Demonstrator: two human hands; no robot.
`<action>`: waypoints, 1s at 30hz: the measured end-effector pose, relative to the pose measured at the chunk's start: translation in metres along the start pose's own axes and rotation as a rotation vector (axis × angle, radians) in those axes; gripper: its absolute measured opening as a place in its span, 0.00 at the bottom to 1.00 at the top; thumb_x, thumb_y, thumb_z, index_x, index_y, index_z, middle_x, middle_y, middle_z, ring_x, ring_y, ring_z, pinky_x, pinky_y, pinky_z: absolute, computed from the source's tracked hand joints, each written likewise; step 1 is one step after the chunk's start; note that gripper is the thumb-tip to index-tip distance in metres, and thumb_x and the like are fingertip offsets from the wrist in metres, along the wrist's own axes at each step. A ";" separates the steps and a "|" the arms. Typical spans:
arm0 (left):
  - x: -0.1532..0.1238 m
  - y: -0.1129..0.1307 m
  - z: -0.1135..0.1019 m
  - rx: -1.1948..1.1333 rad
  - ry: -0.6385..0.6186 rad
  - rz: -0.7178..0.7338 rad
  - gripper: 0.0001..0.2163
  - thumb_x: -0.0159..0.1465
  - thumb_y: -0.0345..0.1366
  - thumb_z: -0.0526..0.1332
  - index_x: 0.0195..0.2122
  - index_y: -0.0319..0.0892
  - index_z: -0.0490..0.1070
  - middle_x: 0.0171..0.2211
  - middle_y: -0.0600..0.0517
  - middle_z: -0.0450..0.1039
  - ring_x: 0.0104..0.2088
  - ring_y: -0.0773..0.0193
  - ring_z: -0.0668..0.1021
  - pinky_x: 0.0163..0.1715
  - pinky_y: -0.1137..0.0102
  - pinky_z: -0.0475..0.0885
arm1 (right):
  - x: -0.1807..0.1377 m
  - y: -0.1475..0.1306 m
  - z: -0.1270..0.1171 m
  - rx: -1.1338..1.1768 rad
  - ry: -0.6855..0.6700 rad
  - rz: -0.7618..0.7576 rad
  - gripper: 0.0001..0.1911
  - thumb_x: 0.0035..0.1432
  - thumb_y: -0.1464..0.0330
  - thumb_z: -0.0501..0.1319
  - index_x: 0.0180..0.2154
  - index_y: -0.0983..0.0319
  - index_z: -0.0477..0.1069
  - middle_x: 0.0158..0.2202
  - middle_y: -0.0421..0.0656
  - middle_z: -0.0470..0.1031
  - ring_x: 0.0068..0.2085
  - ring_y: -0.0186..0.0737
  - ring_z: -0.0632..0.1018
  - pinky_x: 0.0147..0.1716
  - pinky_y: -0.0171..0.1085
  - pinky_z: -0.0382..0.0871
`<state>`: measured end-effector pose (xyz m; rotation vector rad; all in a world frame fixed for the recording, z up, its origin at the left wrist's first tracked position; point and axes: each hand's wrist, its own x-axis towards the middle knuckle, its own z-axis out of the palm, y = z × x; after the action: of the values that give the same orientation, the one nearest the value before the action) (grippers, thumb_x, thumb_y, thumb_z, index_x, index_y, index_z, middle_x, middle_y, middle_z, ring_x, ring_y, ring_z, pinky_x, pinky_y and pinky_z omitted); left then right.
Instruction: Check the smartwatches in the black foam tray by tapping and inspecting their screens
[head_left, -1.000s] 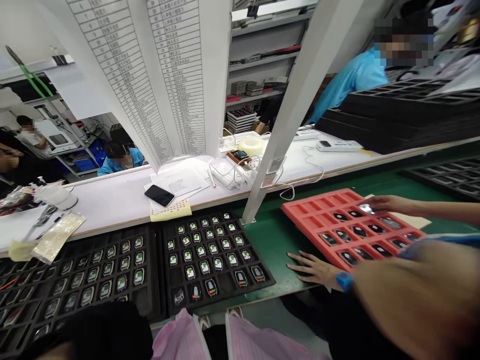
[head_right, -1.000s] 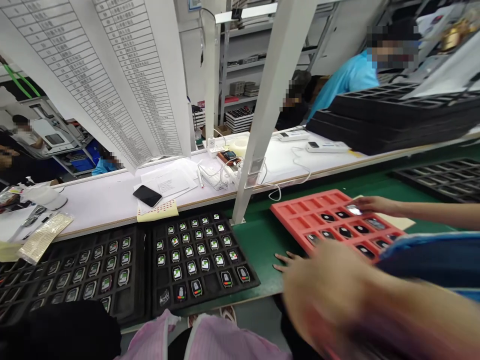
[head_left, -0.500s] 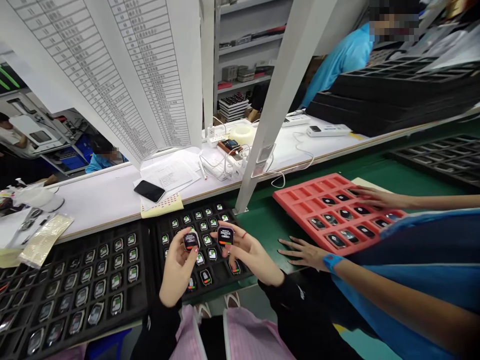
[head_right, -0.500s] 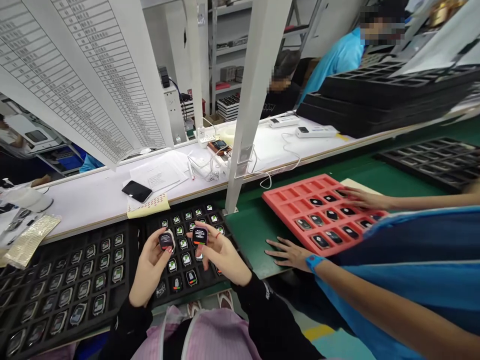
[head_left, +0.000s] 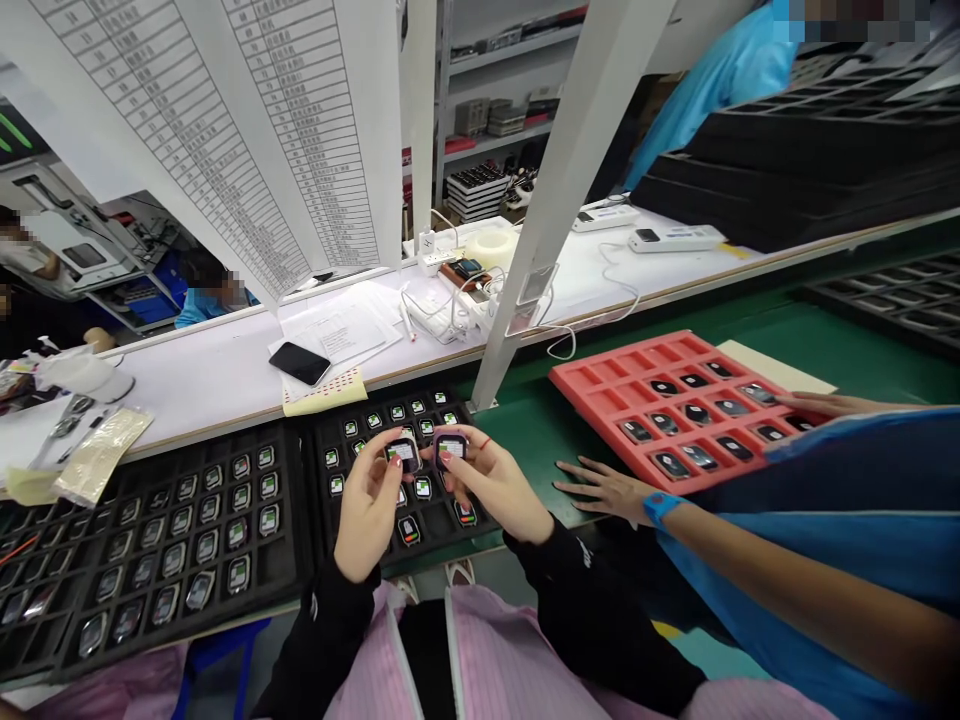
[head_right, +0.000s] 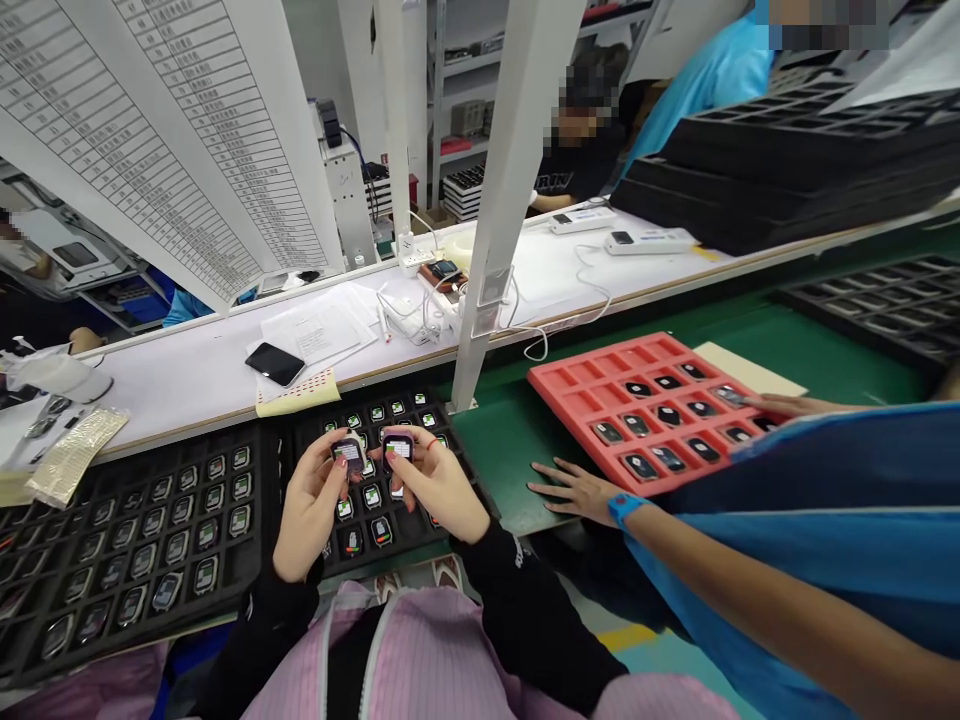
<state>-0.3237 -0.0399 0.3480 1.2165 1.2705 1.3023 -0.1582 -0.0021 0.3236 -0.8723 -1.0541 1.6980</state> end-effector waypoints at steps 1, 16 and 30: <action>0.000 0.000 0.000 -0.009 0.010 0.007 0.15 0.65 0.44 0.60 0.53 0.49 0.69 0.41 0.52 0.72 0.31 0.70 0.72 0.33 0.73 0.70 | 0.000 0.000 0.000 0.009 -0.005 0.001 0.25 0.54 0.56 0.67 0.49 0.60 0.67 0.38 0.44 0.76 0.23 0.28 0.70 0.15 0.28 0.65; 0.028 0.031 -0.004 0.050 -0.062 0.202 0.20 0.61 0.34 0.63 0.55 0.46 0.66 0.48 0.48 0.71 0.42 0.64 0.74 0.36 0.73 0.71 | 0.024 -0.040 0.004 0.052 -0.156 -0.080 0.21 0.62 0.56 0.56 0.51 0.60 0.69 0.45 0.50 0.76 0.29 0.35 0.75 0.18 0.31 0.68; 0.049 0.081 -0.003 0.082 0.009 0.403 0.22 0.60 0.35 0.65 0.55 0.46 0.64 0.50 0.47 0.69 0.45 0.61 0.75 0.40 0.70 0.74 | 0.042 -0.091 0.024 -0.034 -0.225 -0.233 0.23 0.61 0.54 0.57 0.52 0.61 0.69 0.44 0.50 0.76 0.29 0.35 0.75 0.18 0.31 0.67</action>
<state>-0.3291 0.0047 0.4315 1.5845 1.1281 1.5518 -0.1621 0.0502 0.4127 -0.5634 -1.2861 1.6092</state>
